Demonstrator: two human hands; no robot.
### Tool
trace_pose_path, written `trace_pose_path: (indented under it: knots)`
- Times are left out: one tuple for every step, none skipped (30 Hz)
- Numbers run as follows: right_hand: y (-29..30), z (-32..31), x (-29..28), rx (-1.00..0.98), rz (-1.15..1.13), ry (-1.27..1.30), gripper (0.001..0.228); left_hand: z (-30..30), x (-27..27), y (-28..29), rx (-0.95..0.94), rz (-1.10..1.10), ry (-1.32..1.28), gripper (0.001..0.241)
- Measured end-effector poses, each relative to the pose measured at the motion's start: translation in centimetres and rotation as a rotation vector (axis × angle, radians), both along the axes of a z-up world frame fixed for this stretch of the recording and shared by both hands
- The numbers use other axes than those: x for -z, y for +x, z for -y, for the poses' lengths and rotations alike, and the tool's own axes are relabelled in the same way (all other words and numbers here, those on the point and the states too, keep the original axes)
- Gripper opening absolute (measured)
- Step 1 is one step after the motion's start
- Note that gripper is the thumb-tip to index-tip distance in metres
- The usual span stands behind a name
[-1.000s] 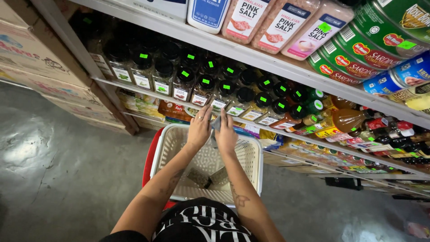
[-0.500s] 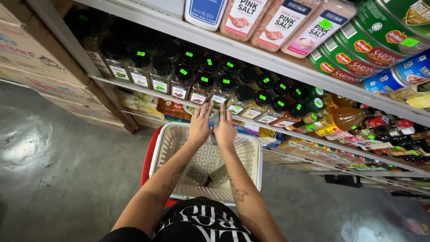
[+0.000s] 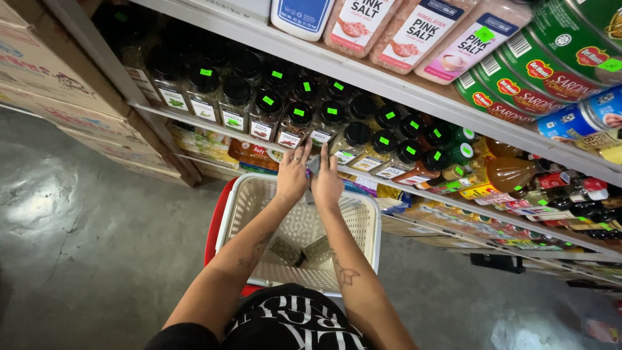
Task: Wiping down jars of spices on a grocery store shelf with a cloth and placing them into a shopping basket.
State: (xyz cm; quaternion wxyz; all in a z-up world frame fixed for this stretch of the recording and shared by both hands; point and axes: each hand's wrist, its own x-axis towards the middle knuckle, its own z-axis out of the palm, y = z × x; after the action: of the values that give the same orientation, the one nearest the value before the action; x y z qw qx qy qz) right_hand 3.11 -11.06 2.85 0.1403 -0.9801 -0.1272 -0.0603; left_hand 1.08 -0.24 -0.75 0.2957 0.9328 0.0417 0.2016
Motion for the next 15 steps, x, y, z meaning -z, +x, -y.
trace_pose_path:
  knots:
    - [0.1, 0.0, 0.0, -0.003, 0.005, 0.005, 0.096, 0.0, 0.2, 0.1, -0.007, -0.006, 0.023, 0.084]
    - [0.1, 0.0, 0.4, -0.004, 0.002, 0.004, 0.096, 0.0, 0.0, 0.1, -0.008, -0.009, 0.022, 0.084]
    - [0.2, 0.0, 0.7, -0.012, 0.042, 0.034, 0.096, 0.0, -0.2, 0.1, -0.013, -0.014, 0.028, 0.083]
    - [0.3, 0.0, 1.1, -0.02, 0.083, 0.063, 0.096, 0.0, -0.3, 0.2, -0.018, -0.019, 0.033, 0.082]
    - [0.2, 0.0, 1.2, -0.021, 0.08, 0.062, 0.096, 0.0, -0.5, 0.2, -0.02, -0.022, 0.032, 0.082]
    - [0.1, -0.1, 1.3, -0.027, 0.098, 0.088, 0.095, -0.1, -0.6, 0.3, -0.01, -0.015, 0.018, 0.084]
    - [0.1, -0.1, 1.4, -0.033, 0.116, 0.113, 0.094, -0.1, -0.8, 0.3, -0.001, -0.008, 0.004, 0.085]
    - [0.3, -0.1, 1.5, -0.034, 0.113, 0.113, 0.094, -0.1, -0.7, 0.4, -0.003, -0.011, 0.003, 0.085]
    - [0.3, -0.1, 1.7, -0.029, 0.089, 0.109, 0.094, -0.1, -0.6, 0.4, -0.012, -0.009, 0.014, 0.084]
    - [0.3, 0.0, 1.9, -0.023, 0.065, 0.106, 0.093, 0.0, -0.5, 0.3, -0.021, -0.006, 0.025, 0.082]
    - [0.3, 0.0, 1.8, -0.023, 0.057, 0.104, 0.093, 0.0, -0.7, 0.3, -0.021, -0.014, 0.023, 0.082]
    - [0.4, 0.0, 1.7, -0.016, 0.045, 0.105, 0.094, 0.0, -0.9, 0.3, -0.017, -0.02, 0.017, 0.084]
    - [0.4, -0.1, 1.7, -0.008, 0.034, 0.105, 0.095, -0.1, -1.1, 0.3, -0.013, -0.026, 0.012, 0.085]
    - [1.0, 0.0, 2.0, -0.008, 0.026, 0.104, 0.095, -0.2, -0.8, 0.8, -0.013, -0.034, 0.01, 0.085]
    - [1.3, 0.2, 2.5, -0.016, 0.016, 0.12, 0.096, -0.1, -0.2, 0.9, -0.005, 0.012, 0.02, 0.082]
